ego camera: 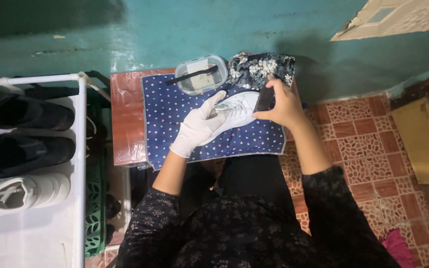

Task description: The person scrubs a white sneaker with a brush, dipping the brush into a container of liquid periodically. They clean the upper, sides, and sole of the shoe while holding it in their gloved hands.

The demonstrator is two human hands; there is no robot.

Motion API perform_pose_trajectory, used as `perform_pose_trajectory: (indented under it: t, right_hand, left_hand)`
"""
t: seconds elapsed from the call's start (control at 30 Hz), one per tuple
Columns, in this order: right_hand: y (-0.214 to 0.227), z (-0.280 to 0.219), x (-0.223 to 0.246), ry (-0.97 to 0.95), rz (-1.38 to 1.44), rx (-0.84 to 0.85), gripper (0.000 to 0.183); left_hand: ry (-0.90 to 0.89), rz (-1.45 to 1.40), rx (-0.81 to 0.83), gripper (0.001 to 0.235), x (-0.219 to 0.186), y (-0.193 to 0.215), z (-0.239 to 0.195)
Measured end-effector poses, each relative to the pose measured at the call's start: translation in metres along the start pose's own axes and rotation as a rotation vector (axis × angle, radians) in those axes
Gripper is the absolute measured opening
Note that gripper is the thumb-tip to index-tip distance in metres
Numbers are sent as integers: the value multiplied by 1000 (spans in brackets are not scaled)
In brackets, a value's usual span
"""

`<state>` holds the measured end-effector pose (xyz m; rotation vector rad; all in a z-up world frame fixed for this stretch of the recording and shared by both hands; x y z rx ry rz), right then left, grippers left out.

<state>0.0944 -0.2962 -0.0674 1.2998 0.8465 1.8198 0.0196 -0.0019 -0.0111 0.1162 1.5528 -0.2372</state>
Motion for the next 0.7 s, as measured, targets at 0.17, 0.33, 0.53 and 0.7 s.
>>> perform_pose_trajectory:
  t: [0.17,0.33,0.53,0.7]
  right_hand:
    - [25,-6,26,35,1,134,87]
    - [22,-2,11,-89,60,262,99]
    - [43,-8,44,-150,146,170,99]
    - [27,-1,42,-383,228,-83,108]
  left_hand:
    - [-34,-31,4,66,31,4,4]
    - [-48,-37,-2,66,12,0,0]
    - [-23,0,12,66,5,0,-1]
    - [-23,0,-5,65,11,0,2]
Point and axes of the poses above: each hand's wrist, its own z-axis towards the middle knuckle, its own y-axis out of the back of the hand, x = y × z, the point moved 2 cm from there along z, towards the middle knuckle, and after that the axes turned 13 degrees about -y, right-handed, at the moved point
